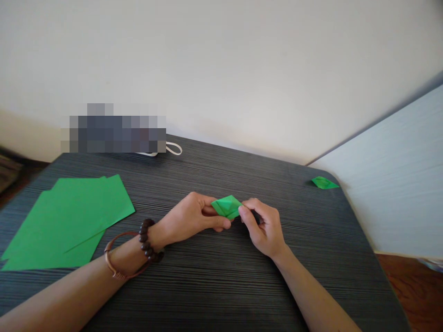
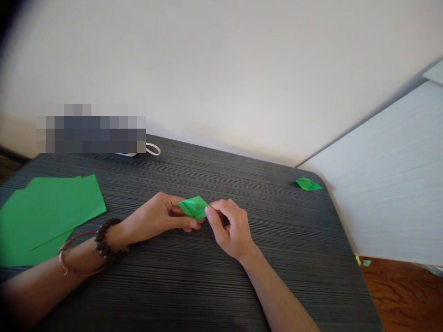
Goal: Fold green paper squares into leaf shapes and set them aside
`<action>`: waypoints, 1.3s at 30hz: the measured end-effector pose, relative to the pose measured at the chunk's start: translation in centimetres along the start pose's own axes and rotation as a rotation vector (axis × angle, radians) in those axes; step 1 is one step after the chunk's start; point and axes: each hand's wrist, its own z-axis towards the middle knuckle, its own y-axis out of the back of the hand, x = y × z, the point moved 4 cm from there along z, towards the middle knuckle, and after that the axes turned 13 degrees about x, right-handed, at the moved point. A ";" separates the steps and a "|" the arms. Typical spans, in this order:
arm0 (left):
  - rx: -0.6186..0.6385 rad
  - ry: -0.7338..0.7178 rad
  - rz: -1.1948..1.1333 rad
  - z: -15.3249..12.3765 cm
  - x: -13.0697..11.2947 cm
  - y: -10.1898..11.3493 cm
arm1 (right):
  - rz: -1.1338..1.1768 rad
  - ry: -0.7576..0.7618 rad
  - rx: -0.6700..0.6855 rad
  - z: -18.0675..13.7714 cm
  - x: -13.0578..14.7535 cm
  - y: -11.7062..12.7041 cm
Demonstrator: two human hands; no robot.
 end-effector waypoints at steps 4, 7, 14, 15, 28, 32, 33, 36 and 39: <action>-0.018 0.009 0.002 0.1 -0.2 0.0 | 0.015 0.015 0.000 0.1 0.0 -0.1; -0.024 0.020 0.013 0.0 -0.3 -0.1 | 0.043 0.041 -0.009 0.2 0.2 0.0; 0.072 -0.030 0.022 -0.2 -0.2 0.0 | 0.117 0.073 -0.021 0.1 0.1 0.1; 0.093 -0.048 0.019 -0.2 -0.2 0.0 | 0.136 0.076 -0.021 0.0 0.1 0.1; -0.052 -0.216 0.217 -0.6 -1.7 0.8 | 0.255 0.065 -0.024 0.1 -0.1 0.3; -0.056 -0.247 0.296 -0.8 -1.8 0.9 | 0.263 0.066 -0.025 0.0 -0.1 0.3; -0.061 -0.250 0.311 -0.8 -1.8 0.9 | 0.265 0.066 -0.026 0.0 -0.1 0.3; -0.076 -0.251 0.293 -0.8 -1.8 0.9 | 0.262 0.072 -0.022 0.0 -0.1 0.3; -0.108 -0.253 0.210 -0.7 -1.7 0.9 | 0.236 0.078 -0.023 -0.1 -0.1 0.2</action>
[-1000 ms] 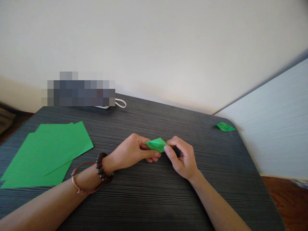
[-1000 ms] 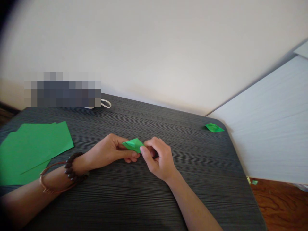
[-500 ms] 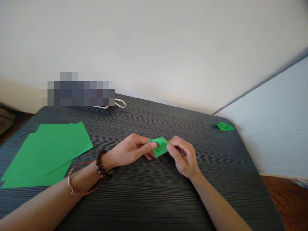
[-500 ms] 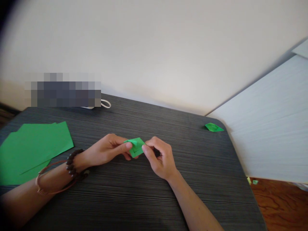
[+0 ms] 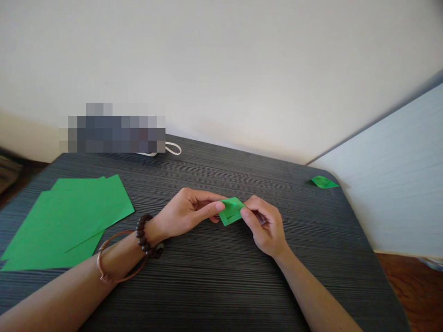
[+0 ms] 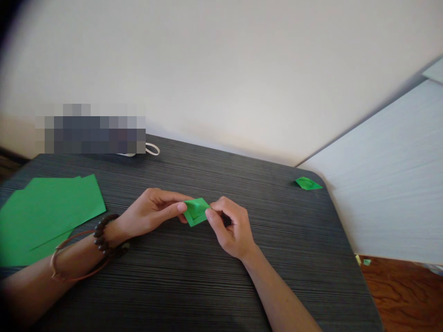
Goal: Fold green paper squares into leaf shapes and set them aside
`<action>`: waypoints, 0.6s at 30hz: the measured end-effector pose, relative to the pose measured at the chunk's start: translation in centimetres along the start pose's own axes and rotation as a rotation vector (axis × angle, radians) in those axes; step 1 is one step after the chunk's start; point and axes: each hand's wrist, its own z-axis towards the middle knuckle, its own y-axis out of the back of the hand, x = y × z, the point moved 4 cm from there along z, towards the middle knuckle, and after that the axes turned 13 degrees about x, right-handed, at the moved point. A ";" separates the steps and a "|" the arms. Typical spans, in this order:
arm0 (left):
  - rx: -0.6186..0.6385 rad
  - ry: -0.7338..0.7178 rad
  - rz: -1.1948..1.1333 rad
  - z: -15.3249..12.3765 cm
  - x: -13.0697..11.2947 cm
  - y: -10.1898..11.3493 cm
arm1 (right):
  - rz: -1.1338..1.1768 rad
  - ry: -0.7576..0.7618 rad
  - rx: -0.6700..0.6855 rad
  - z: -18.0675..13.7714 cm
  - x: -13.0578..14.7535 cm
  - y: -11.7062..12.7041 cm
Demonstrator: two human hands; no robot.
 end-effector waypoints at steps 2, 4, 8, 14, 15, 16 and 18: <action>-0.023 0.012 -0.009 0.0 0.1 0.1 | -0.028 0.005 0.002 0.0 0.0 0.0; -0.031 0.030 0.032 0.0 0.2 0.1 | -0.059 0.006 0.008 0.1 0.1 -0.1; -0.024 0.032 0.120 -0.2 0.2 0.3 | -0.108 0.023 0.013 0.2 0.4 -0.1; -0.014 0.037 0.108 -0.3 0.2 0.1 | -0.139 0.045 -0.016 0.2 0.5 0.0; 0.003 0.048 0.060 -0.3 0.3 0.0 | -0.138 0.046 -0.021 0.2 0.5 -0.1; 0.028 0.063 0.011 -0.3 0.5 -0.2 | -0.142 0.047 -0.022 0.2 0.5 -0.1; 0.086 0.100 -0.026 -0.2 0.6 -0.7 | -0.160 0.054 -0.008 0.2 0.6 -0.3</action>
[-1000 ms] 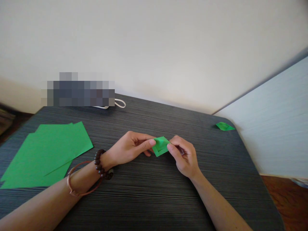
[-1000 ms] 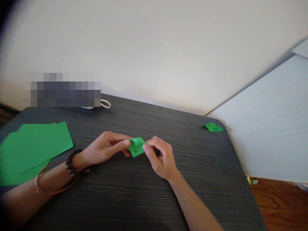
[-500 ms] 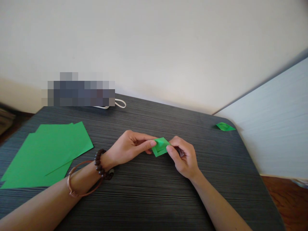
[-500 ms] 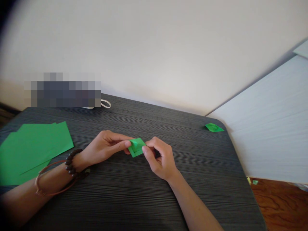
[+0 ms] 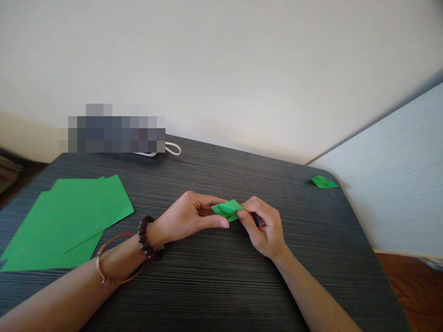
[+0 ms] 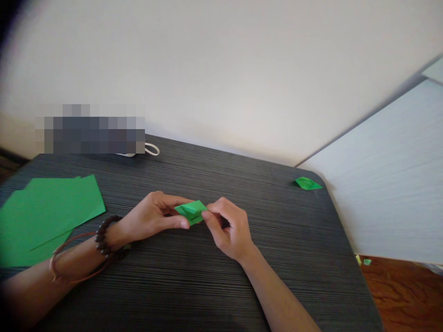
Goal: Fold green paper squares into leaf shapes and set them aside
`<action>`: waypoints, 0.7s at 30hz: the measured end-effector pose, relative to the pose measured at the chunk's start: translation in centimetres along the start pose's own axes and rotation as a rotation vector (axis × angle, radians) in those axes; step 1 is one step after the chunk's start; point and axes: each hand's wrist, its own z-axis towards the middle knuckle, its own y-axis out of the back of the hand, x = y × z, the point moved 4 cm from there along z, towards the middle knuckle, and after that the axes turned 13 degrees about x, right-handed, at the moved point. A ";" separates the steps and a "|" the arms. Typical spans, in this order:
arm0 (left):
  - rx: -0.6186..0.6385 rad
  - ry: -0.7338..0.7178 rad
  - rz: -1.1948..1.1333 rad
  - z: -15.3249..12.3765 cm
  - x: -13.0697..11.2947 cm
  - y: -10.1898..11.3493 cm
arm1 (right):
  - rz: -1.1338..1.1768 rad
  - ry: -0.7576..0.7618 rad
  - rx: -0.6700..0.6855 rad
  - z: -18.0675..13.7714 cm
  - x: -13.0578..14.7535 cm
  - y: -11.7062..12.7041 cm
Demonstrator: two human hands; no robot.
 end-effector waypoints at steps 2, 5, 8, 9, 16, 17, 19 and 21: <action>0.007 0.031 0.060 0.0 0.0 -0.2 | -0.027 0.017 0.012 0.0 0.3 -0.2; -0.056 0.058 0.107 0.1 -0.1 -0.2 | -0.092 0.045 -0.039 0.0 0.7 -0.1; -0.081 0.065 0.074 0.1 -0.1 -0.2 | -0.187 0.109 -0.088 -0.1 1.3 0.0; -0.082 0.063 0.079 0.1 -0.2 -0.2 | -0.209 0.133 -0.087 -0.1 1.4 -0.1; -0.069 0.056 0.094 0.1 -0.2 -0.3 | -0.261 0.194 -0.123 -0.3 1.6 -0.3; -0.070 0.055 0.096 0.1 -0.1 -0.3 | -0.266 0.197 -0.132 -0.4 1.5 -0.3; -0.069 0.052 0.108 0.1 -0.1 -0.4 | -0.271 0.192 -0.140 -0.5 1.4 -0.4; -0.071 0.051 0.127 0.1 -0.1 -0.4 | -0.271 0.180 -0.137 -0.6 1.4 -0.4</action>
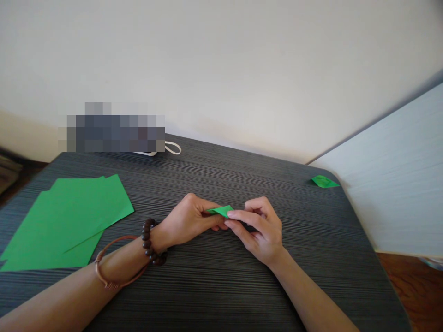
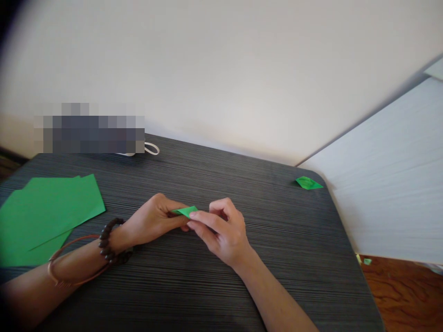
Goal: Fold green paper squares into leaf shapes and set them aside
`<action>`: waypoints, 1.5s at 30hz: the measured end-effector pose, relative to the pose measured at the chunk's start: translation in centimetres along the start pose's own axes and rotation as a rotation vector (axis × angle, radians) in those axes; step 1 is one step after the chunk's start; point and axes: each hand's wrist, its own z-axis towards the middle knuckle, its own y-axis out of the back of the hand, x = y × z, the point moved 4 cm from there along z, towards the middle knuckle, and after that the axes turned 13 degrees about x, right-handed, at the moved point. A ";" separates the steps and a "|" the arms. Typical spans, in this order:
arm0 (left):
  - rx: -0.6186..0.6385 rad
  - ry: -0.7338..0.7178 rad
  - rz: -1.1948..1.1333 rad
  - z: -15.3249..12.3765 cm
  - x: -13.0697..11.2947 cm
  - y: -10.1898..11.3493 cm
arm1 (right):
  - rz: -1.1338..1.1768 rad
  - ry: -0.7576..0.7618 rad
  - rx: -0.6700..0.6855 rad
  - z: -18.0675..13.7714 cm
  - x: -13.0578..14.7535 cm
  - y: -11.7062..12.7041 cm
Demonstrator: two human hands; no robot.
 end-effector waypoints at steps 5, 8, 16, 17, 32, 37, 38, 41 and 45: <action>-0.011 0.011 0.059 0.0 0.1 0.0 | 0.018 -0.026 -0.006 0.1 0.1 0.1; -0.022 -0.002 0.129 0.0 0.1 0.0 | 0.012 -0.034 -0.028 0.1 0.2 0.2; -0.061 -0.030 0.213 0.0 0.2 -0.1 | -0.042 -0.040 -0.042 0.1 0.2 0.2; -0.064 -0.030 0.227 0.0 0.3 -0.1 | -0.043 -0.043 -0.036 0.1 0.2 0.2; -0.051 -0.077 0.395 0.0 0.3 -0.3 | 0.038 -0.120 0.048 0.6 -0.2 0.2; -0.058 -0.132 0.468 -0.1 0.1 -0.5 | 0.118 -0.077 0.145 0.9 -0.1 0.1; -0.064 -0.141 0.464 -0.1 0.1 -0.5 | 0.111 -0.069 0.142 0.9 -0.1 0.1; -0.076 -0.155 0.445 -0.1 0.1 -0.5 | 0.081 -0.047 0.113 0.9 0.0 0.2; -0.069 -0.124 0.413 0.0 0.2 -0.3 | 0.119 -0.055 0.072 0.7 -0.2 0.2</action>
